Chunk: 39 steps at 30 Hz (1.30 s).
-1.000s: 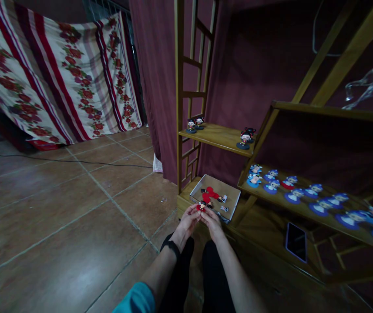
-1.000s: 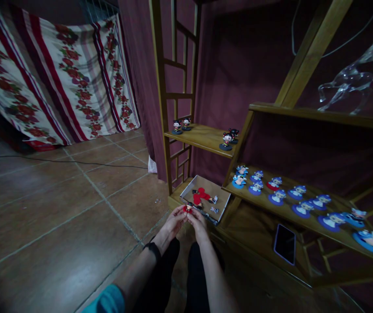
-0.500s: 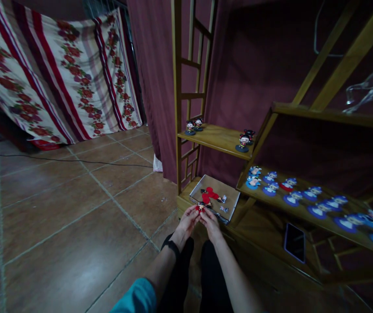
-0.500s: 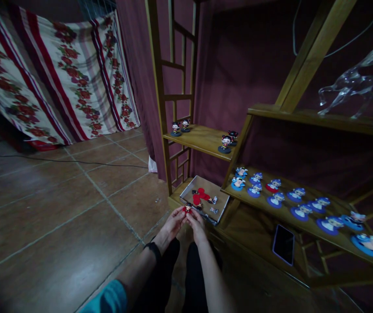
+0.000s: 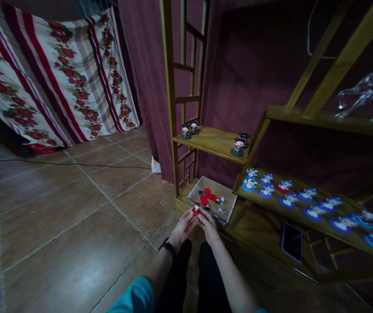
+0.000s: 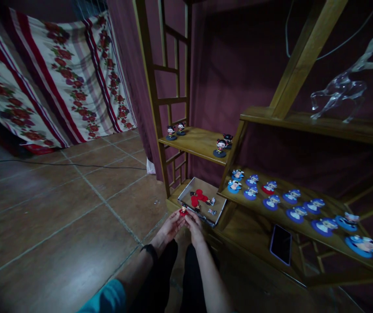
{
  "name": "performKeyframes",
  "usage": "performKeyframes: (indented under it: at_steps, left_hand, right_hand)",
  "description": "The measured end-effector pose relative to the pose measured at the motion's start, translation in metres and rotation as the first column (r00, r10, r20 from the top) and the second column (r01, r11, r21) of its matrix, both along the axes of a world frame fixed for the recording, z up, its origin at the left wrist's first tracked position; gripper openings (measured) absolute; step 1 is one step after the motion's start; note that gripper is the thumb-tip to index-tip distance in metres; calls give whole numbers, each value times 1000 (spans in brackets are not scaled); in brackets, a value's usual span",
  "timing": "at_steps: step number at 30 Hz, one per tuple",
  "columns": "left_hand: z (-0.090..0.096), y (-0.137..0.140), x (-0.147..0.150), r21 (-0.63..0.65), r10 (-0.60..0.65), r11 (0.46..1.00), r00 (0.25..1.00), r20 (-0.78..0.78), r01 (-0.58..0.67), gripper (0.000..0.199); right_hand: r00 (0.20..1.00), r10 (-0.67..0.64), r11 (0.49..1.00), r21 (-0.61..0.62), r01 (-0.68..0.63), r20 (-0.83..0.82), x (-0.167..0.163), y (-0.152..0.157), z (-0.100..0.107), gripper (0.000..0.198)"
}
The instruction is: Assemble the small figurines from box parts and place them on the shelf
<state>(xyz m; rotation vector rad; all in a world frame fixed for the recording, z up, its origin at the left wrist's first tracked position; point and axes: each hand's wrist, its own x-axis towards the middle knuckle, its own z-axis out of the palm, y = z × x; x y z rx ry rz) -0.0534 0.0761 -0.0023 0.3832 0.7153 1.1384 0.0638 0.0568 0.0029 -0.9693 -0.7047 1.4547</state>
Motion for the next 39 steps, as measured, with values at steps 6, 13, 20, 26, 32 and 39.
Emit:
performKeyframes:
  at_steps: [6, 13, 20, 26, 32, 39]
  left_hand:
    - [5, -3, -1, -41, -37, 998, 999, 31, 38, 27]
    - [13, -9, 1, -80, -21, 997, 1000, 8, 22, 22]
    - [12, -14, 3, -82, -4, 997, 1000, 21, 5, 20]
    - [9, -17, 5, -125, 39, 992, 997, 66, -30, 17]
    - [7, -16, 2, -126, 32, 992, 988, 151, -13, 13]
    - [3, -15, 1, -91, 13, 996, 988, 152, 1, 12]
  right_hand:
    - [1000, 14, 999, 44, -15, 21, 2, -3, 7, 37]
    - [999, 43, 999, -10, -43, 25, 5, -5, 6, 37]
    - [998, 59, 998, -22, -59, 3, 9, -10, 4, 40]
    - [997, 59, 998, -21, -60, -41, 9, -12, 1, 36]
    - [997, 39, 999, -32, -41, -64, 9, -10, -11, 35]
    - [997, 14, 1000, 2, -14, -77, 2, -7, -18, 31]
